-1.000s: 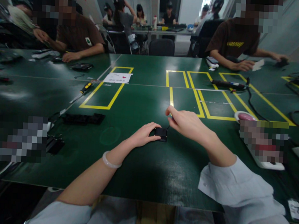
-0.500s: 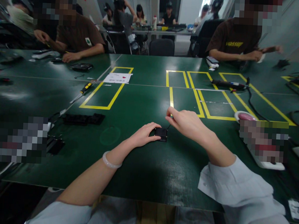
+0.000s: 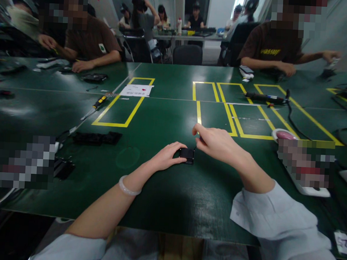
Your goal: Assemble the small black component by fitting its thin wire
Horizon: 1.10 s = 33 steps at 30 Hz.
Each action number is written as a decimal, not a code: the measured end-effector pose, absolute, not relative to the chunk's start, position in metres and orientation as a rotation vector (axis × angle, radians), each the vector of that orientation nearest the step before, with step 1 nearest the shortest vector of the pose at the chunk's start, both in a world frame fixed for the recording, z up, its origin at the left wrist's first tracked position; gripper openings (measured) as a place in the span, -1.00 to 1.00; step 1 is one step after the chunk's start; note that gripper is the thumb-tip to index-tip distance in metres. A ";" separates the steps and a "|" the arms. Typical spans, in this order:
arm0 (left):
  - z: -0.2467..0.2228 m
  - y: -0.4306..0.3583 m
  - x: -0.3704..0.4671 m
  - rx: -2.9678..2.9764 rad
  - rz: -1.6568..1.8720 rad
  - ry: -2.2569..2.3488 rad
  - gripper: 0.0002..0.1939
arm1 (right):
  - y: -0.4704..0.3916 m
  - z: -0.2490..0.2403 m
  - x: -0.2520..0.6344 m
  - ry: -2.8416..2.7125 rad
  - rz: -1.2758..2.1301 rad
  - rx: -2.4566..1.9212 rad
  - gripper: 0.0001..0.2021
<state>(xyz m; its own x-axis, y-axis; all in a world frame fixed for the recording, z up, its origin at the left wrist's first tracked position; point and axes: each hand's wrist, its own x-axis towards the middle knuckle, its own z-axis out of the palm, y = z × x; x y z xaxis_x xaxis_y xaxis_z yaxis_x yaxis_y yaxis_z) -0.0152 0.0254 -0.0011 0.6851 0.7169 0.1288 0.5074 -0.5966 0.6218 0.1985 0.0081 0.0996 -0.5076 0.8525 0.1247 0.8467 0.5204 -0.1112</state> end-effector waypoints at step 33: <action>-0.002 0.026 -0.015 2.335 0.506 0.937 -0.62 | 0.009 0.101 0.198 -2.592 0.041 -1.509 -0.73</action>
<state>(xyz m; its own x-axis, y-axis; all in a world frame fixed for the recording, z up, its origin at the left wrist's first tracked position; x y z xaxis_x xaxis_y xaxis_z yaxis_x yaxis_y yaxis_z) -0.0151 0.0257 -0.0021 0.6833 0.7182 0.1315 0.5038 -0.5941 0.6271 0.1983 0.0089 0.1013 -0.4864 0.8670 0.1083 0.8632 0.4960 -0.0945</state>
